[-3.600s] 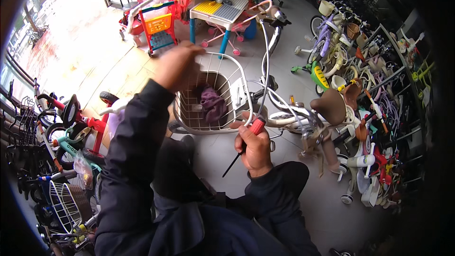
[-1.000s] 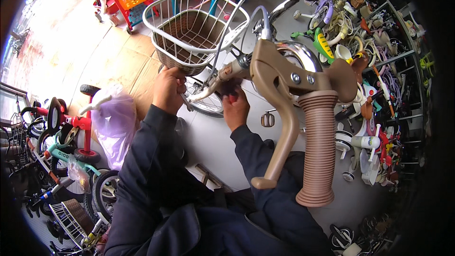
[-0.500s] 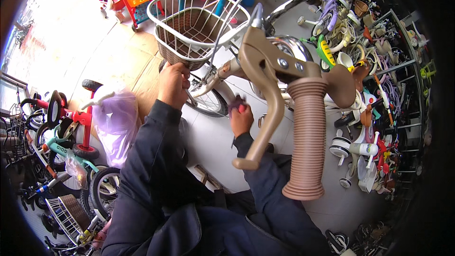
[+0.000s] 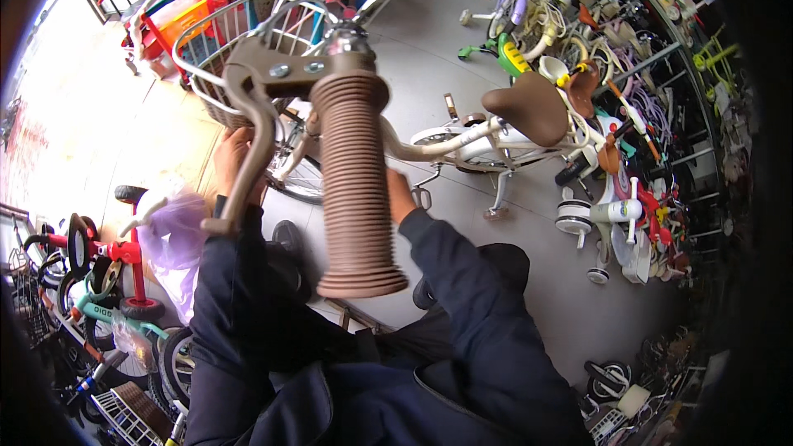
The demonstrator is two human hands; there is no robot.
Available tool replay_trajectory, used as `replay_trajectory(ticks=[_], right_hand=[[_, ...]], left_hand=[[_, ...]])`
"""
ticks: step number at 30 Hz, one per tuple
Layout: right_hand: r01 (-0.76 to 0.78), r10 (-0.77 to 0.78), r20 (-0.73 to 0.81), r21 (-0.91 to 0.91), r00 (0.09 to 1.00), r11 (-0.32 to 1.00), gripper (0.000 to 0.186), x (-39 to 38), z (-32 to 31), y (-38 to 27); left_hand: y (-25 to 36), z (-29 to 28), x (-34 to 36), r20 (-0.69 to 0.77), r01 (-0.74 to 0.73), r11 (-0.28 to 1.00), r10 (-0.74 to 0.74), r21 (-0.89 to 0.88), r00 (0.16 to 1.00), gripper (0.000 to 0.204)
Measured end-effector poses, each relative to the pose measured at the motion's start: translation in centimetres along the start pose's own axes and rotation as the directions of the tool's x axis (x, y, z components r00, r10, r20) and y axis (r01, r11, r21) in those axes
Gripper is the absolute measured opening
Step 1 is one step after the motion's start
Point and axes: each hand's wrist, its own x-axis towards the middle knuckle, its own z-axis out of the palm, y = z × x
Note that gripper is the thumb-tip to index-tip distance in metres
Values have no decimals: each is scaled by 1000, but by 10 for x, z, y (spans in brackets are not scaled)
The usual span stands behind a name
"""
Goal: The person uses a screwdriver to tighten bolts on the handlebar stem and brake lever of a white bicycle, then wipes the handlebar and seat with a cloth. The person continues to adjust the rear rack and seat post area with the screwdriver.
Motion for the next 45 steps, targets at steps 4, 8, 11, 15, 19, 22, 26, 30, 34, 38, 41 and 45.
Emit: replay_trajectory(ticks=[4, 8, 11, 15, 19, 22, 26, 30, 34, 38, 41, 45], right_hand=[[178, -162, -407, 1, 899, 984, 29, 12, -105, 2], [135, -209, -805, -161, 556, 978, 35, 8, -232, 16], [-337, 268, -761, 69, 591, 939, 38, 4, -281, 30], [135, -448, -469, -561, 761, 817, 29, 0, -230, 39], [364, -378, -512, -133, 771, 922, 29, -8, -223, 38], [220, -104, -811, 32, 576, 975, 38, -14, -267, 54], [274, 498, -488, 854, 717, 443, 21, -19, -304, 98], [343, 355, -396, 917, 847, 206, 15, -21, -310, 128], [308, 320, -363, 928, 875, 211, 15, -22, -311, 131], [386, 304, -424, 905, 853, 180, 31, -21, -305, 126], [463, 313, -495, 869, 810, 177, 43, -21, -290, 122], [353, 288, -429, 893, 856, 279, 49, -38, -268, 101]], left_hand=[[5, 6, -9, -28, 347, 621, -511, -703, 859, 19], [41, -1, -46, 65, 283, 502, -407, -817, 911, 20], [79, 14, -60, 281, 436, 466, -366, -770, 887, 15], [123, 52, -58, 598, 756, 489, -471, -434, 648, 29], [135, 76, -37, 627, 843, 394, -565, -366, 537, 30], [127, 92, -29, 613, 835, 363, -567, -414, 550, 20], [107, 115, -22, 612, 819, 318, -548, -478, 570, 16], [95, 133, -14, 617, 827, 283, -559, -485, 553, 18], [95, 132, -7, 658, 859, 223, -564, -461, 500, 18], [100, 125, -4, 631, 848, 236, -580, -475, 515, 15], [94, 115, 7, 644, 869, 194, -602, -456, 472, 12], [67, 86, 31, 518, 775, 204, -640, -598, 568, 12]])
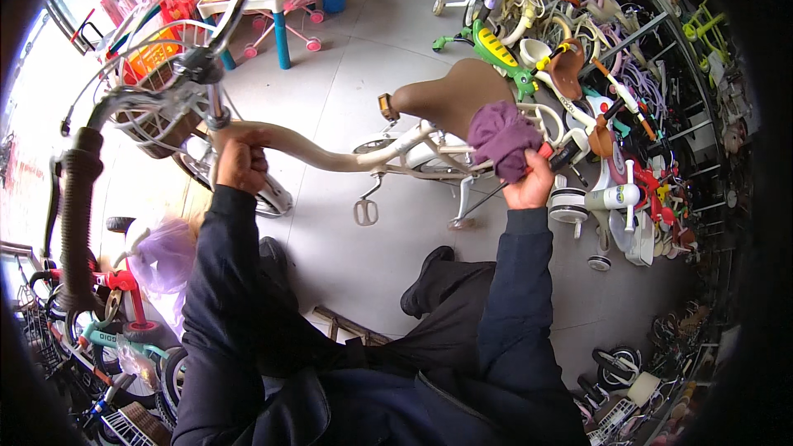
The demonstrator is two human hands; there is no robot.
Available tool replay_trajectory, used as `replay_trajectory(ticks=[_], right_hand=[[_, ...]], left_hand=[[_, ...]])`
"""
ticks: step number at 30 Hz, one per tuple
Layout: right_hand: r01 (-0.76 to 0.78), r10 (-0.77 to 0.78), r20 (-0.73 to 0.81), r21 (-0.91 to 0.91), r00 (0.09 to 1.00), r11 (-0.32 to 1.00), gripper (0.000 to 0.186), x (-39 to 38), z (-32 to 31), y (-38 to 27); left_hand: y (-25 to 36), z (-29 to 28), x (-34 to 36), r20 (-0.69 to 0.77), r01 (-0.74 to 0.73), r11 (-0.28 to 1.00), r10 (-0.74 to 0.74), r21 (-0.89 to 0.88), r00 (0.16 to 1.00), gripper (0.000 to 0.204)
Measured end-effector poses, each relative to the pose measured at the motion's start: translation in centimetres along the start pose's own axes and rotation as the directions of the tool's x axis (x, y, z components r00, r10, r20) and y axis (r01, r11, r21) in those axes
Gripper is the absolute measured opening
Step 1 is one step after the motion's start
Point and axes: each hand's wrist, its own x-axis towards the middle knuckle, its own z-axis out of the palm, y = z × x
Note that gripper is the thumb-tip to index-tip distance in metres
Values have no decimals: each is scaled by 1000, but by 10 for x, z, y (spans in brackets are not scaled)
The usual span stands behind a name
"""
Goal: The person uses a screwdriver to tighten bolts on the handlebar stem and brake lever of a white bicycle, then wipes the handlebar and seat with a cloth. The person continues to adjust the rear rack and seat post area with the screwdriver.
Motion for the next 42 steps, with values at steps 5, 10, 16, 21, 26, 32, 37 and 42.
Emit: replay_trajectory(ticks=[5, 10, 16, 21, 26, 32, 37, 42], right_hand=[[-104, 105, 295, -19, 950, 994, 62, -53, 35, 19], [-304, 344, 356, -164, 869, 938, 51, -64, 72, 37], [-77, 25, -101, -554, 995, 829, 16, -22, 56, 7], [60, -231, 87, -990, 969, -124, 24, -13, 39, 48], [462, -44, 461, -886, 886, 23, 21, -59, 105, 134], [648, 178, 654, -756, 736, 97, 21, -77, 164, 183], [556, 130, 542, -789, 830, -263, 17, -37, 104, 104], [127, -237, 195, -953, 952, -276, 18, 1, 35, 24]], left_hand=[[38, -51, 19, -199, -218, 975, 203, -52, 959, 23], [63, -68, 13, -329, -365, 922, 307, -132, 893, 11], [32, -14, -34, 13, -459, 881, 461, 115, 887, 35], [7, 32, -60, 340, -245, 947, 166, 206, 926, 43], [-5, 43, -53, 315, -247, 956, 189, 158, 930, 24], [-1, 39, -39, 277, -187, 980, 161, 72, 947, 21], [-4, 42, -33, 278, -178, 982, 152, 71, 949, 24], [-4, 47, -33, 292, -195, 971, 149, 136, 945, 26]])
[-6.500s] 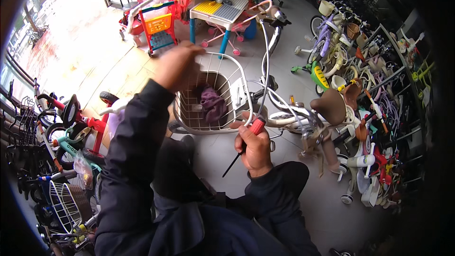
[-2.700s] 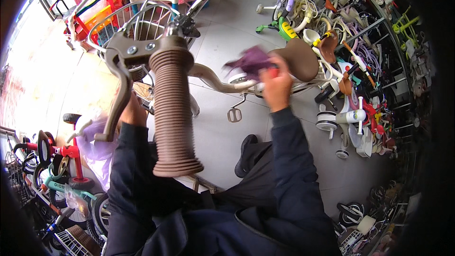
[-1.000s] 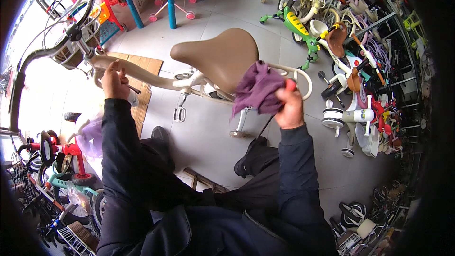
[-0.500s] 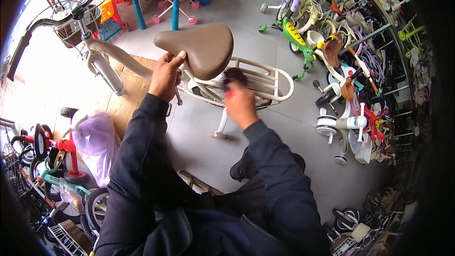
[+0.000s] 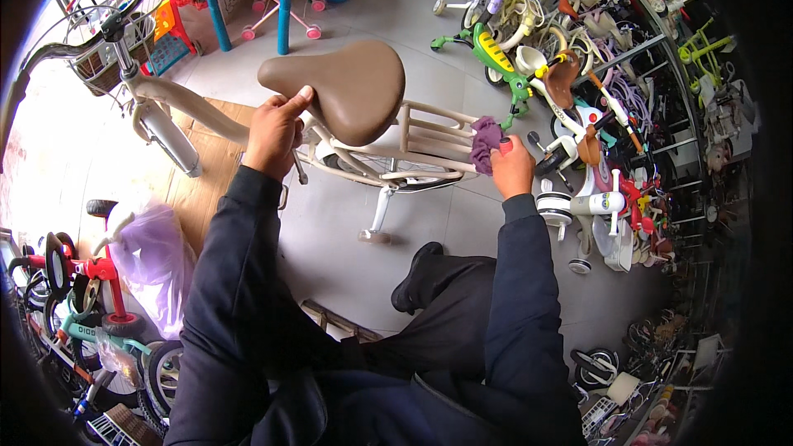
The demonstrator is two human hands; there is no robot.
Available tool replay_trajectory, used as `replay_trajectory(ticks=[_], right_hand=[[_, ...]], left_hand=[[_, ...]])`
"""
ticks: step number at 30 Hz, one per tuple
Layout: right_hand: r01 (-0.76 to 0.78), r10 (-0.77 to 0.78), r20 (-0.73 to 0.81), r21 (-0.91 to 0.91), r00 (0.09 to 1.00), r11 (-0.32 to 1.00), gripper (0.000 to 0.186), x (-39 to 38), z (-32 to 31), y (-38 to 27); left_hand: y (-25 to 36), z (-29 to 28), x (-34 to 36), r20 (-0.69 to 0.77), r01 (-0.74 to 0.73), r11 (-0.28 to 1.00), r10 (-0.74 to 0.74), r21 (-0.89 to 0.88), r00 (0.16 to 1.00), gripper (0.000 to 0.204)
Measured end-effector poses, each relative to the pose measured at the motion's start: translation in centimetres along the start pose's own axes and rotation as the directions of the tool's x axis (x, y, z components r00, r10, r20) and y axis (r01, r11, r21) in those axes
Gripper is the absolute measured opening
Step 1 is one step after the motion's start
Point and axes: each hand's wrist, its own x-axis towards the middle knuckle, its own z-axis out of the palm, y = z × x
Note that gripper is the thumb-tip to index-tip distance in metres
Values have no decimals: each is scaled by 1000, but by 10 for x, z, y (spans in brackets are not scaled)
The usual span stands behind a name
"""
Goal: The person uses a screwdriver to tighten bolts on the handlebar stem and brake lever of a white bicycle, then wipes the handlebar and seat with a cloth. The person continues to adjust the rear rack and seat post area with the screwdriver.
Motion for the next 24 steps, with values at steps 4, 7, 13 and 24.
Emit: replay_trajectory(ticks=[4, 7, 13, 24], right_hand=[[115, -114, 16, -78, 993, 990, 19, -18, 21, -12], [320, -363, 145, 254, 920, 913, 15, -41, 36, -45], [255, -282, 144, 183, 948, 950, 18, -57, 30, -73], [610, -609, -67, 181, 791, 772, 33, -131, 80, -90]], left_hand=[[-1, 7, -6, 7, 9, 997, -9, 76, 1000, 30], [-8, 14, -12, -22, 2, 993, 1, 119, 1000, 33], [-21, 25, -33, -96, 14, 959, 14, 284, 995, 31], [-1, -7, -50, -26, -99, 931, 115, 351, 993, 26]])
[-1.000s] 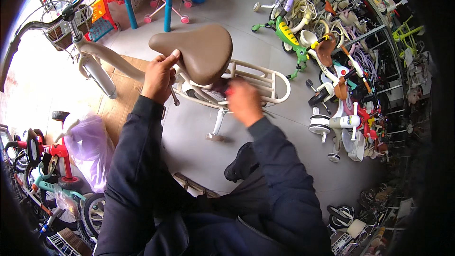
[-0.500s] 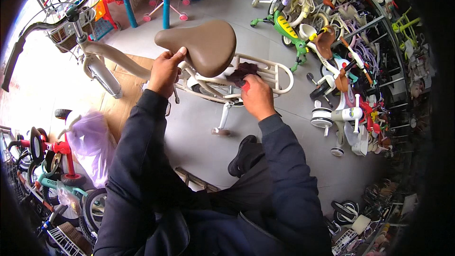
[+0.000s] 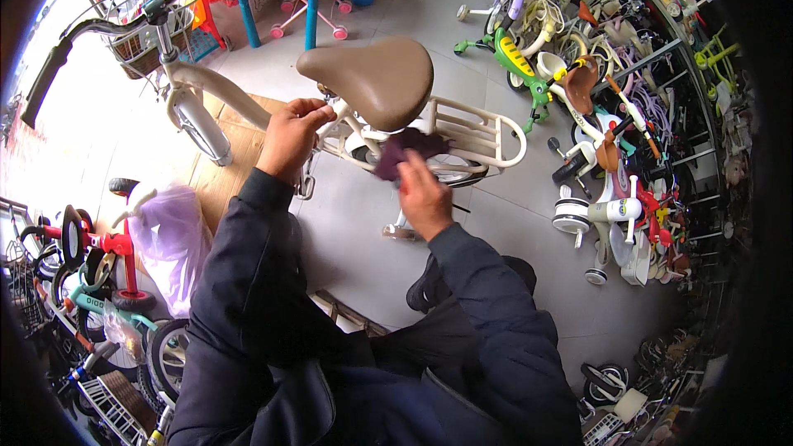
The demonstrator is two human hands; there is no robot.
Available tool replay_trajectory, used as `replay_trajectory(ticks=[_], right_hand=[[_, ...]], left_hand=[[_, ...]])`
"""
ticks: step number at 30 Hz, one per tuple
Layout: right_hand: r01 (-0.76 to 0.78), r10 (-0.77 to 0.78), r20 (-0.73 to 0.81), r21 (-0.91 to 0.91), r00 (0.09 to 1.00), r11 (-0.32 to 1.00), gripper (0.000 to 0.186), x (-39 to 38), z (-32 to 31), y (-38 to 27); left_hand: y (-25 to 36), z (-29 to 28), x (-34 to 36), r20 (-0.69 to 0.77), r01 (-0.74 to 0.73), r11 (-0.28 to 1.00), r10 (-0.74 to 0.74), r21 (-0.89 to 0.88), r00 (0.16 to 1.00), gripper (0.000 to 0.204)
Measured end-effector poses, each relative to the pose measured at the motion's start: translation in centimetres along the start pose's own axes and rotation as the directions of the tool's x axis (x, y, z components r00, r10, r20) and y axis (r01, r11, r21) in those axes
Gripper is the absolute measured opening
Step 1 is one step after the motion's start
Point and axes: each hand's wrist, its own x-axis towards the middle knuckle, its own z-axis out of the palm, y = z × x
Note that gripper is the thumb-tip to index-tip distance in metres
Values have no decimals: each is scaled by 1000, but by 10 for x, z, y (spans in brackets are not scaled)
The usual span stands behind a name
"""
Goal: The person uses a screwdriver to tighten bolts on the handlebar stem and brake lever of a white bicycle, then wipes the handlebar and seat with a cloth. The person continues to adjust the rear rack and seat post area with the screwdriver.
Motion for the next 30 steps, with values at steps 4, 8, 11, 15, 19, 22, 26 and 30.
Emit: replay_trajectory(ticks=[4, 8, 11, 15, 19, 22, 26, 30], right_hand=[[183, -181, 30, -182, 983, 966, 22, 7, 50, 7], [184, -159, 129, -210, 979, 960, 30, 15, 73, 18], [147, -105, 151, -303, 983, 942, 45, 19, 79, 27], [26, 14, 150, -263, 989, 964, 48, 20, 85, 29], [-122, 150, 100, -241, 984, 963, 53, 14, 75, 34], [-227, 256, 87, -254, 963, 940, 48, 2, 52, 49], [-482, 550, 213, -297, 808, 824, 44, -17, 34, 67], [-555, 558, -47, -207, 828, 806, 47, -30, 28, 84]], left_hand=[[-6, 3, 16, -37, -45, 986, 52, 160, 998, 34], [-10, 16, 27, -41, -39, 985, 46, 166, 998, 42], [-8, 20, 31, 7, -73, 990, 73, 119, 997, 43], [-4, 25, 31, 16, -12, 993, 10, 120, 1000, 34], [-1, 26, 29, 108, 187, 966, -169, -181, 980, 22], [-2, 29, 28, 140, 214, 937, -181, -277, 973, 18], [0, 33, 26, 203, 240, 930, -188, -276, 961, 19], [2, 34, 20, 250, 242, 933, -176, -266, 952, 20]])
